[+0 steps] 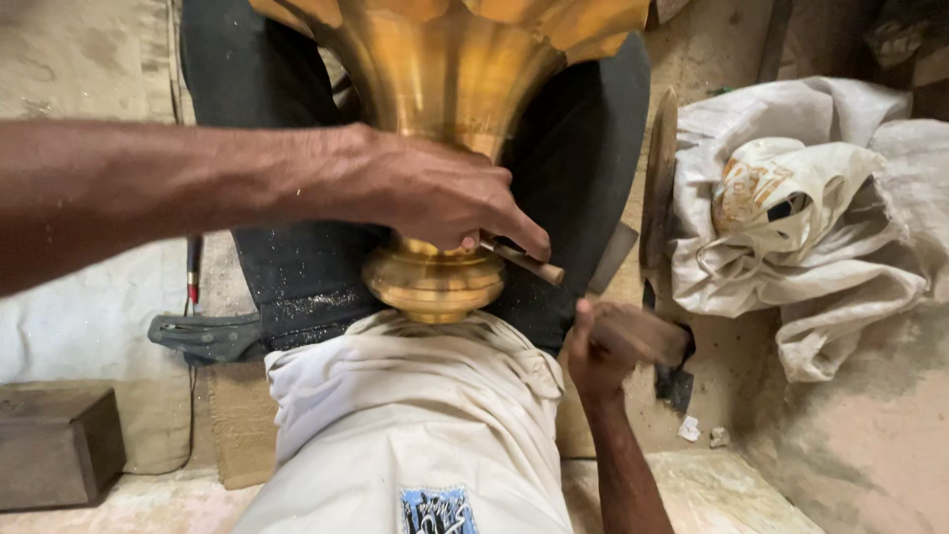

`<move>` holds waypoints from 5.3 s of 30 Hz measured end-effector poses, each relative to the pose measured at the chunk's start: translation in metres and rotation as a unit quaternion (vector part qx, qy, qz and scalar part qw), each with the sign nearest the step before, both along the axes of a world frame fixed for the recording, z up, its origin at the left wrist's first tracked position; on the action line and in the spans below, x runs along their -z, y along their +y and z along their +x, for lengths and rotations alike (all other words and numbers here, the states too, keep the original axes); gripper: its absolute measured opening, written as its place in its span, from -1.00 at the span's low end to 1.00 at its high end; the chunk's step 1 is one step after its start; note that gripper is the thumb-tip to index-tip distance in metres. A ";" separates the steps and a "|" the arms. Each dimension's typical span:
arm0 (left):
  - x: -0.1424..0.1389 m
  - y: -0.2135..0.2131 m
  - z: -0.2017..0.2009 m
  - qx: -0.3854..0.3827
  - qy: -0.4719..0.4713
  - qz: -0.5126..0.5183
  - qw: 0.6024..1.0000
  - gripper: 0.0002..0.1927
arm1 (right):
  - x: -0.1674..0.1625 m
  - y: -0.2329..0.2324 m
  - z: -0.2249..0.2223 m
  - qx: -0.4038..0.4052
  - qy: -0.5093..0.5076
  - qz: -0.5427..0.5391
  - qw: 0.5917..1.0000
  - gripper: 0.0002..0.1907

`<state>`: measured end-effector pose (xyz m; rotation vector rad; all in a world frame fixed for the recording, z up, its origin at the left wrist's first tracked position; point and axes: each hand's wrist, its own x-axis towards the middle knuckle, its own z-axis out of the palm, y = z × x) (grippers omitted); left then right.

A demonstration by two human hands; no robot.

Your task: The person sits on the floor with a large brass vase resting on their lap. They hold a chisel against the vase's surface and strike it with a wooden mallet, repositioning the chisel around the base and body to shape the metal.

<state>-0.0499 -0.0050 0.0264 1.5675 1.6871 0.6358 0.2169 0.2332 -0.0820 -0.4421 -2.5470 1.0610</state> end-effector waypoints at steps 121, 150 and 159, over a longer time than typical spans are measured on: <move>0.039 -0.052 0.041 -0.275 0.011 0.189 0.943 -0.38 | -0.103 0.015 -0.063 -0.177 -0.124 0.087 0.973 -0.49; 0.009 -0.036 0.018 -0.119 -0.044 0.042 0.991 -0.42 | -0.041 -0.003 -0.014 -0.070 0.003 -0.075 0.995 -0.65; 0.012 -0.032 0.012 -0.046 -0.003 0.088 0.995 -0.43 | -0.036 -0.009 -0.015 -0.107 0.027 0.132 0.985 -0.84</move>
